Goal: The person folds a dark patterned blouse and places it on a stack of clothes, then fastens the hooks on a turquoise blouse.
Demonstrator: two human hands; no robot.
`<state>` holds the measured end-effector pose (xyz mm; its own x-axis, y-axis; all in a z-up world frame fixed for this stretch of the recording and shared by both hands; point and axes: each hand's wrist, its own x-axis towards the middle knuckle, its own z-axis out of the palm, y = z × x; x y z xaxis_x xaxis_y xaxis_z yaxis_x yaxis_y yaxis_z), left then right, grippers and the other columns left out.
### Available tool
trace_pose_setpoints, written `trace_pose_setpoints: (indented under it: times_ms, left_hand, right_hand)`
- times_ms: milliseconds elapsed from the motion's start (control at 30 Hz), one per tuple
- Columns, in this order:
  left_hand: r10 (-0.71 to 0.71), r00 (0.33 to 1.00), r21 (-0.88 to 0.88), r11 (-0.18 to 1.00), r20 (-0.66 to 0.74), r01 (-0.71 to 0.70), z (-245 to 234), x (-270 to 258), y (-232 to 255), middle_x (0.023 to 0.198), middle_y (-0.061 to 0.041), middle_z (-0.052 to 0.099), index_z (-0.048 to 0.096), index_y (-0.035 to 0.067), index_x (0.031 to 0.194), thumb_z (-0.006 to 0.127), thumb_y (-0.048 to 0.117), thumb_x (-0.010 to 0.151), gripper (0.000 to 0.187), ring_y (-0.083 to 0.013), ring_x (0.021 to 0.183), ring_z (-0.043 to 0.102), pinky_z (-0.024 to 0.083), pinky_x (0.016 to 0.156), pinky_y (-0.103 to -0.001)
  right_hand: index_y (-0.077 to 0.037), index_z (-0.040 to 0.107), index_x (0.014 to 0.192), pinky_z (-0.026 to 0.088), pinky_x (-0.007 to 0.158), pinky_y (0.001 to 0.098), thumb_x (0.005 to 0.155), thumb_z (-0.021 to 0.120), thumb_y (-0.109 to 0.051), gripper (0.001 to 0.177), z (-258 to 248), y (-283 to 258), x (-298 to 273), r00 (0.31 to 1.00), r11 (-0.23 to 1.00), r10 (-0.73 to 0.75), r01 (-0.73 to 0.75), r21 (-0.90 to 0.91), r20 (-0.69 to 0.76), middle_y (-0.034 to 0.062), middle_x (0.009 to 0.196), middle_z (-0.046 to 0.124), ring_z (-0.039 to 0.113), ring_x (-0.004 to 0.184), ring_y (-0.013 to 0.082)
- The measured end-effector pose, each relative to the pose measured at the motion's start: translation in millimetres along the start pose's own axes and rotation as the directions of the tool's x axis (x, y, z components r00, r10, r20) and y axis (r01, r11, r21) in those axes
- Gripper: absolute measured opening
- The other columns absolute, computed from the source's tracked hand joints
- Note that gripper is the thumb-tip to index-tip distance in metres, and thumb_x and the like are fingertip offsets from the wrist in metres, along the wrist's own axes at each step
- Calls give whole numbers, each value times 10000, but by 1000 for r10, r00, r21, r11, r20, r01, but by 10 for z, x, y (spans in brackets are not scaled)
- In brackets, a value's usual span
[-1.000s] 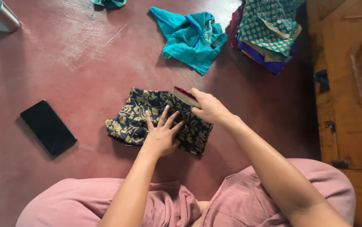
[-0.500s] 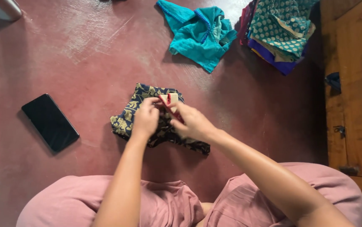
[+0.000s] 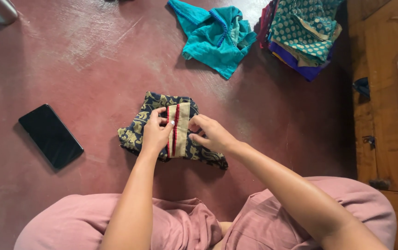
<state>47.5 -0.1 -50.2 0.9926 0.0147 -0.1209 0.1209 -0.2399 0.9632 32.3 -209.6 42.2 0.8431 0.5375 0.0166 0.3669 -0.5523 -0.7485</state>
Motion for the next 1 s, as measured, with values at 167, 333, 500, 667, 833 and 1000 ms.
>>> trace_pose_setpoints:
  times_ms: [167, 333, 500, 667, 833, 1000]
  left_hand:
    - [-34, 999, -32, 999, -18, 33, 32, 57, -105, 956, -99, 776, 594, 51, 1300, 699, 156, 906, 422, -162, 798, 740, 570, 741, -315]
    - [-83, 996, -103, 991, 32, 86, 73, 98, -228, 899, -53, 785, 660, 16, 1185, 675, 166, 931, 295, -108, 784, 711, 552, 716, -285]
    - [-162, 985, -193, 966, 63, 171, 65, 62, -166, 844, -25, 764, 696, 5, 1119, 671, 172, 930, 253, -61, 698, 618, 499, 636, -252]
    - [-143, 989, -197, 969, 46, 150, 121, 81, -228, 836, -37, 762, 701, -4, 1103, 696, 169, 927, 246, -60, 710, 617, 494, 639, -251]
    - [-81, 996, -150, 985, 27, 84, 157, 64, -259, 823, -30, 771, 707, 1, 1085, 708, 178, 925, 238, -51, 715, 649, 507, 650, -241]
    - [-124, 992, -153, 980, 19, 126, 178, 75, -236, 852, -47, 784, 715, 32, 1124, 687, 158, 907, 253, -75, 654, 669, 528, 593, -269]
  right_hand:
    - [-63, 590, 1058, 554, 852, 412, 899, 740, -269, 301, 192, -106, 77, 1000, 995, 5, -7, -99, -15, 120, 975, 651, 680, 931, 297]
    - [-58, 567, 978, 544, 789, 477, 867, 733, -521, 503, 487, -182, 297, 930, 883, 333, -365, -295, -154, 132, 946, 695, 679, 925, 335]
    - [-46, 569, 1012, 550, 794, 518, 856, 704, -472, 474, 672, -33, 370, 878, 795, 391, -474, -379, -277, 177, 1006, 693, 685, 977, 375]
    - [-48, 578, 999, 550, 801, 523, 834, 698, -440, 441, 624, -16, 328, 869, 788, 419, -492, -370, -264, 167, 989, 703, 685, 973, 380]
    - [-66, 647, 949, 548, 805, 521, 808, 696, -302, 279, 463, -107, 356, 853, 754, 449, -521, -400, -267, 177, 935, 731, 704, 932, 384]
    - [-43, 678, 913, 571, 761, 455, 745, 720, -293, 304, 302, -381, 368, 818, 808, 509, -561, -179, -266, 157, 882, 749, 733, 858, 334]
